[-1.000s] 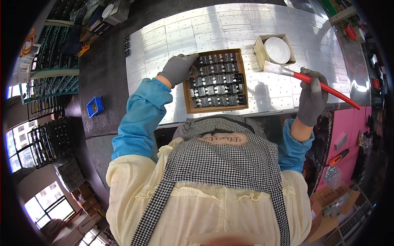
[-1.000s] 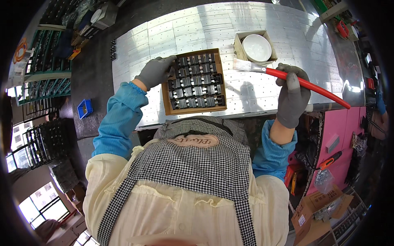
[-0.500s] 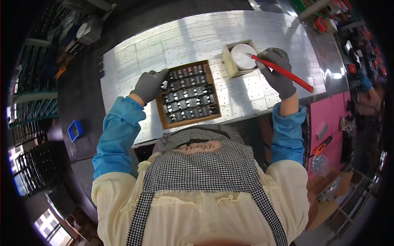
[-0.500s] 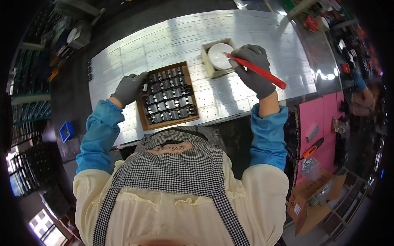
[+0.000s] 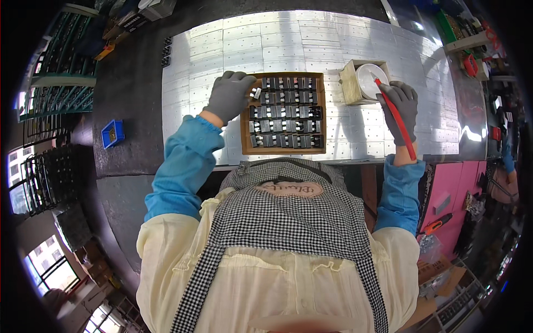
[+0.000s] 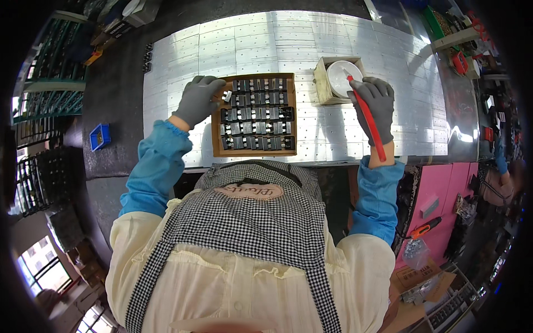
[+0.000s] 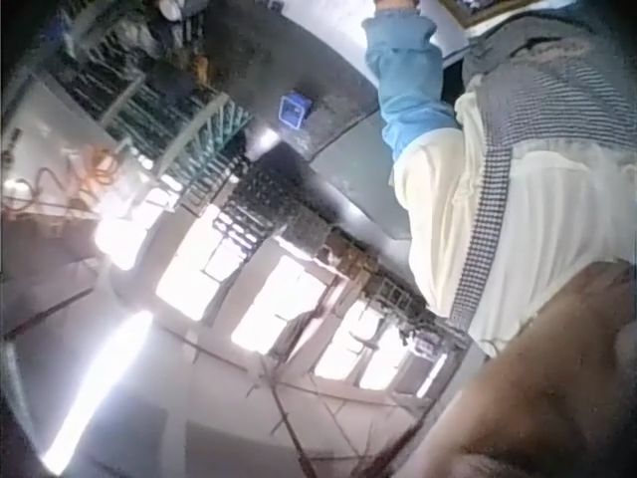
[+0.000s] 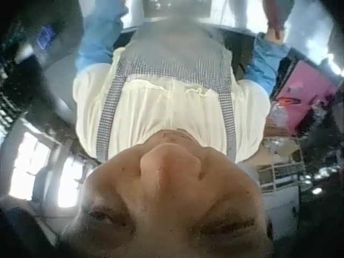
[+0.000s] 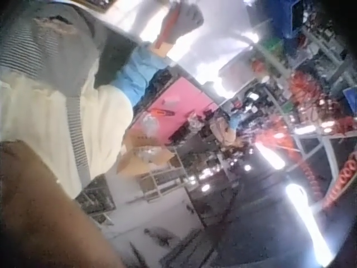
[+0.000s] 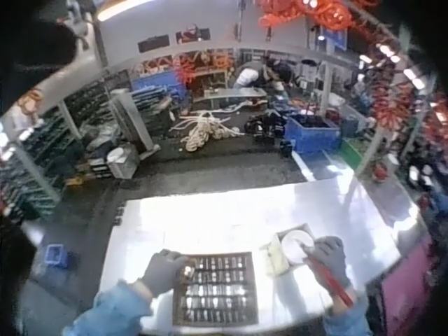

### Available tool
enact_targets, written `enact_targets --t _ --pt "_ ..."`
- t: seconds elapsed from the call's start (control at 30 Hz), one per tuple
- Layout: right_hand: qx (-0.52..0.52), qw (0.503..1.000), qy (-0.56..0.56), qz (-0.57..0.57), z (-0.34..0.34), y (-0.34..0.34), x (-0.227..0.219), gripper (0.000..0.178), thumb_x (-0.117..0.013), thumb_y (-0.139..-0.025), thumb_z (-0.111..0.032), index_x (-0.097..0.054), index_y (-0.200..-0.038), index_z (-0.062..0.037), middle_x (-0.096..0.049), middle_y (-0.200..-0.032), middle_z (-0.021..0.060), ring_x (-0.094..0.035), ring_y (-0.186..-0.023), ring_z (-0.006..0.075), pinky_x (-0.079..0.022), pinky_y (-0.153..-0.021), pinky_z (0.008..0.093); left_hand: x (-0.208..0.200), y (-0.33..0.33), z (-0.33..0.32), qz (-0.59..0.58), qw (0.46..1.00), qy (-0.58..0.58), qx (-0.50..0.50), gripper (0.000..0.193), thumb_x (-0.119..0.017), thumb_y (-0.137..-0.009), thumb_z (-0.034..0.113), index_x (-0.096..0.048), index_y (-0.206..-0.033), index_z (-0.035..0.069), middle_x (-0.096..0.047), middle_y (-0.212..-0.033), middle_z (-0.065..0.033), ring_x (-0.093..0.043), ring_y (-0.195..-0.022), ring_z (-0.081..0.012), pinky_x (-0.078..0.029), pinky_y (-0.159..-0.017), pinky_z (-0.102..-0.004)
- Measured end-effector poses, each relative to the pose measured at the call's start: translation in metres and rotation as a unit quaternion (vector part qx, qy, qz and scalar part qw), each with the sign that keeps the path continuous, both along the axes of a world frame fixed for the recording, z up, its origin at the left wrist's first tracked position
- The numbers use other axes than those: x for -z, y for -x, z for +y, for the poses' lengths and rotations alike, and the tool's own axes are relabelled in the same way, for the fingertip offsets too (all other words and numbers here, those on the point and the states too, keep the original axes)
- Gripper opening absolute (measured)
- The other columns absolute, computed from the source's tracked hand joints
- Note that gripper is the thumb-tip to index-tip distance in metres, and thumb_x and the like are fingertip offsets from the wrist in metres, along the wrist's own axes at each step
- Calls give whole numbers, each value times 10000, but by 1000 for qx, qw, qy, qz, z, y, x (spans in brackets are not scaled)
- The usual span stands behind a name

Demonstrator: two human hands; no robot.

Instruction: Applying adhesive or sealant to electronic components with a brush and organizing them.

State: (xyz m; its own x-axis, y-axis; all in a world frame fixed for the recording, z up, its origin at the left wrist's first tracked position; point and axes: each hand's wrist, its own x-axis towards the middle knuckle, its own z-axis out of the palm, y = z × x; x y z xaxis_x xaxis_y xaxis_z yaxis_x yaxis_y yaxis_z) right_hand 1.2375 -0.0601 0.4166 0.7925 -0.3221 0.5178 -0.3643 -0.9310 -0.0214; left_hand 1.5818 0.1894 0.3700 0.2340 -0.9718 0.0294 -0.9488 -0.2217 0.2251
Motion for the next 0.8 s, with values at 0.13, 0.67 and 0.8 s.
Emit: enact_targets --t 0.13,0.67,0.8 --pt "19 998 -29 -51 17 6 -11 226 -709 -806 -164 -671 -1017 -94 -676 -917 64 -599 -996 265 -426 -906 400 1 6 -18 -54 993 -104 -1 457 -732 -710 192 -645 -1156 238 -638 -1134 -13 -507 -1162 -266 -356 -1017 -470" --pt "-3 932 -225 -283 58 12 -42 198 -656 -818 1 -641 -1014 24 -613 -1064 179 -606 -976 278 -509 -813 349 -36 0 33 621 762 141 -121 623 -676 -818 54 -410 -1382 53 -587 -1162 -108 -582 -1010 -155 -500 -852 -289" --pt "-11 932 -213 -294 67 3 -46 204 -659 -815 24 -636 -1017 28 -611 -1056 175 -608 -961 263 -513 -797 338 -32 25 44 794 552 230 -107 608 -613 -855 72 -350 -1401 19 -559 -1174 -143 -571 -1024 -190 -484 -913 -295"
